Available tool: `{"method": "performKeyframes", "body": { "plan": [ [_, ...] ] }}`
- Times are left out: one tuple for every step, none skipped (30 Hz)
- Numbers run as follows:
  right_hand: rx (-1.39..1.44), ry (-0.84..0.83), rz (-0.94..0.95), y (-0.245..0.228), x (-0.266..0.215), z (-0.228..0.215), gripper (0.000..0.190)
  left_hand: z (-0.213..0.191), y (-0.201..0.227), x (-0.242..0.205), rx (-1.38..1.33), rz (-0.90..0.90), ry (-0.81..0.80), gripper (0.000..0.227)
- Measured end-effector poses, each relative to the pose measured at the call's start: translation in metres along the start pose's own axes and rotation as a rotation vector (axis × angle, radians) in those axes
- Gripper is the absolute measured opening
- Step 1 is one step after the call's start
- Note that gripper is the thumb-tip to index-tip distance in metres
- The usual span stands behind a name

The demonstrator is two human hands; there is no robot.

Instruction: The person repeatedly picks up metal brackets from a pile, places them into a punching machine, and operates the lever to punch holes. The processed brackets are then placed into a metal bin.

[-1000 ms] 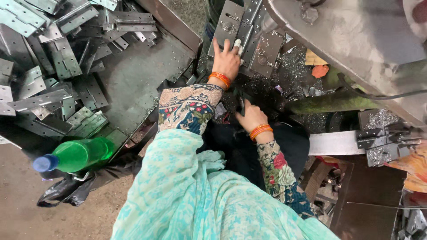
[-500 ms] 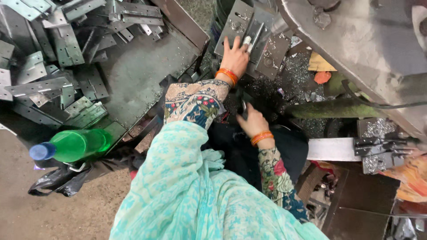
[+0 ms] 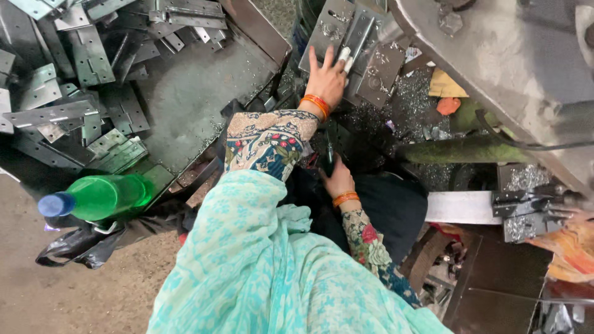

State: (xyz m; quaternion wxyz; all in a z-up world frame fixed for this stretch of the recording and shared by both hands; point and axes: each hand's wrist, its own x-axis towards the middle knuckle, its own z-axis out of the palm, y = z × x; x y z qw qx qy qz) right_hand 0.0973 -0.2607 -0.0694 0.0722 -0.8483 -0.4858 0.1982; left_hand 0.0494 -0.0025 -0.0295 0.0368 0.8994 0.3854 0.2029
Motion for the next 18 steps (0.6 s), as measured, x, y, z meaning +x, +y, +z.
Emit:
{"method": "performKeyframes", "body": {
  "plan": [
    [-0.019, -0.005, -0.037, -0.009, 0.011, -0.015, 0.079, -0.001, -0.007, 0.008, 0.009, -0.013, 0.037, 0.044],
    [-0.051, -0.022, -0.066, -0.018, 0.025, -0.035, 0.077, -0.002, -0.012, 0.018, 0.018, -0.026, 0.074, 0.048],
    [-0.084, -0.053, -0.070, -0.020, 0.025, -0.052, 0.074, 0.001, -0.009, 0.014, 0.011, -0.031, 0.091, 0.052],
    [-0.118, -0.084, -0.075, -0.023, 0.026, -0.066, 0.071, 0.004, -0.010, 0.015, 0.025, -0.042, 0.060, 0.050],
    [-0.134, -0.106, -0.046, -0.026, 0.023, -0.074, 0.070, 0.007, -0.009, 0.020, 0.036, -0.050, 0.033, 0.048],
    [-0.151, -0.128, -0.016, -0.028, 0.018, -0.076, 0.069, 0.010, -0.006, 0.022, 0.047, -0.057, 0.006, 0.046],
    [-0.164, -0.139, -0.003, -0.033, 0.026, -0.077, 0.069, 0.009, -0.009, 0.031, 0.056, -0.056, -0.011, 0.046],
    [-0.153, -0.104, -0.010, -0.036, 0.027, -0.071, 0.073, 0.007, -0.013, 0.040, 0.065, -0.055, -0.027, 0.046],
    [-0.144, -0.076, -0.009, -0.035, 0.020, -0.057, 0.077, 0.006, -0.012, 0.044, 0.066, -0.054, -0.052, 0.046],
    [-0.135, -0.049, -0.008, -0.030, 0.014, -0.042, 0.081, 0.006, -0.012, 0.047, 0.065, -0.052, -0.043, 0.046],
    [-0.052, 0.047, -0.056, -0.024, 0.004, -0.022, 0.078, 0.008, -0.011, 0.044, 0.066, -0.049, -0.041, 0.046],
    [0.032, 0.143, -0.104, -0.017, -0.003, -0.004, 0.074, 0.008, -0.010, 0.042, 0.066, -0.046, -0.039, 0.045],
    [0.110, 0.244, -0.158, -0.008, -0.005, 0.009, 0.071, 0.008, -0.011, 0.042, 0.059, -0.047, -0.029, 0.045],
    [0.085, 0.196, -0.120, 0.001, 0.000, 0.015, 0.072, 0.007, -0.012, 0.043, 0.052, -0.048, -0.019, 0.045],
    [0.076, 0.144, -0.078, 0.003, -0.001, 0.025, 0.074, 0.006, -0.016, 0.039, 0.056, -0.043, -0.020, 0.045],
    [0.067, 0.092, -0.037, 0.000, -0.005, 0.032, 0.075, 0.005, -0.020, 0.035, 0.067, -0.039, 0.000, 0.046],
    [0.064, 0.068, -0.036, 0.005, -0.006, 0.027, 0.077, 0.006, -0.014, 0.034, 0.063, -0.033, 0.027, 0.046],
    [0.060, 0.045, -0.035, 0.009, -0.008, 0.021, 0.079, 0.008, -0.008, 0.032, 0.058, -0.026, 0.054, 0.047]
  ]
}}
